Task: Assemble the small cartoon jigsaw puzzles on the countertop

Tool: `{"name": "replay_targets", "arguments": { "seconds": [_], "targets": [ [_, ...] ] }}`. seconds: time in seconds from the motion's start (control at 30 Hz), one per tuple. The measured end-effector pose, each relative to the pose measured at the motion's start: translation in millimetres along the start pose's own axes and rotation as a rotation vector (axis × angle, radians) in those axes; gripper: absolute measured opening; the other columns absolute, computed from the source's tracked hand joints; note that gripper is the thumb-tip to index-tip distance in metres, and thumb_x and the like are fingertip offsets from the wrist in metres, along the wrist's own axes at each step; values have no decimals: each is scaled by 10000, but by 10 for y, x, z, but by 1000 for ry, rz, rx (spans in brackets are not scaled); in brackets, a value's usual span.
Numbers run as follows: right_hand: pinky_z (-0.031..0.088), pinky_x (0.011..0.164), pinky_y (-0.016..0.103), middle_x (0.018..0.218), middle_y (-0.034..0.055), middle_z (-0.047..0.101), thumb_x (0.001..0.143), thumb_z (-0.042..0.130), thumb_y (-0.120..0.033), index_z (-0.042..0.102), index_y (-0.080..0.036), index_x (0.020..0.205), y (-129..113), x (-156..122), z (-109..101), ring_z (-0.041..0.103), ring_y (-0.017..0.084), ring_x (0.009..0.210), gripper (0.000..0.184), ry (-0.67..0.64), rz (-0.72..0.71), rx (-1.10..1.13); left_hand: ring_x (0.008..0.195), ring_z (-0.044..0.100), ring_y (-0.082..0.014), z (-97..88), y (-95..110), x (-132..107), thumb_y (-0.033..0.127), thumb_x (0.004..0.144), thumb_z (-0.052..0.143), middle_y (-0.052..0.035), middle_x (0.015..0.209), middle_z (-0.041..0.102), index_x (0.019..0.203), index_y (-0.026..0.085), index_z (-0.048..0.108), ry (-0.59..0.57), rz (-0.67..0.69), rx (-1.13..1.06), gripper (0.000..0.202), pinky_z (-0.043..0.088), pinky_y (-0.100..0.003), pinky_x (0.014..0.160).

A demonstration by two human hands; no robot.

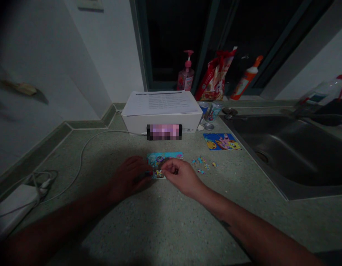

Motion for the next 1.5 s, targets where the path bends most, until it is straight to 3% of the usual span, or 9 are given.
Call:
{"name": "replay_targets", "arguments": {
  "seconds": [0.4,0.57,0.8,1.13,1.5],
  "targets": [
    [410,599,291,645,-46,563,865,736,-283,739,-228,870,-20,-46,120,496,137,603,56,-95,2,-5,963,748,-214,22,100,-13,206,1033,666,-34,1031,796,1162,234,671,6,121,-57,132,620,-413,924],
    [413,604,297,669,-36,586,877,746,-319,729,-241,897,-36,-46,129,512,150,628,82,-107,-2,4,952,766,-215,-9,142,14,193,1030,654,-47,1032,806,1120,224,662,1,130,-76,96,634,-423,916],
    [420,608,300,746,-16,641,903,704,-374,728,-239,958,-42,-40,86,548,153,653,148,-65,-21,32,987,761,-220,-21,89,-3,224,1016,666,-32,1039,807,1137,237,682,25,60,-75,123,633,-431,933],
    [416,608,289,825,-3,678,928,667,-264,758,-229,997,-157,-80,86,546,137,647,119,-52,-169,-120,1005,762,-231,-33,58,-13,242,1010,689,-33,1054,819,1124,251,695,18,18,-51,115,610,-431,953],
    [455,644,311,853,6,699,933,677,-296,761,-265,983,-204,-90,63,575,152,668,103,-34,-181,-140,996,772,-240,-41,61,-2,239,1020,673,-30,1033,820,1105,281,704,2,-3,-50,100,627,-442,936]
  ]
}}
Point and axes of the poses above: each hand's wrist, its own x-axis towards the middle knuckle, its own z-axis out of the palm, y = z × x, the point moved 6 cm from there along x, towards the middle knuckle
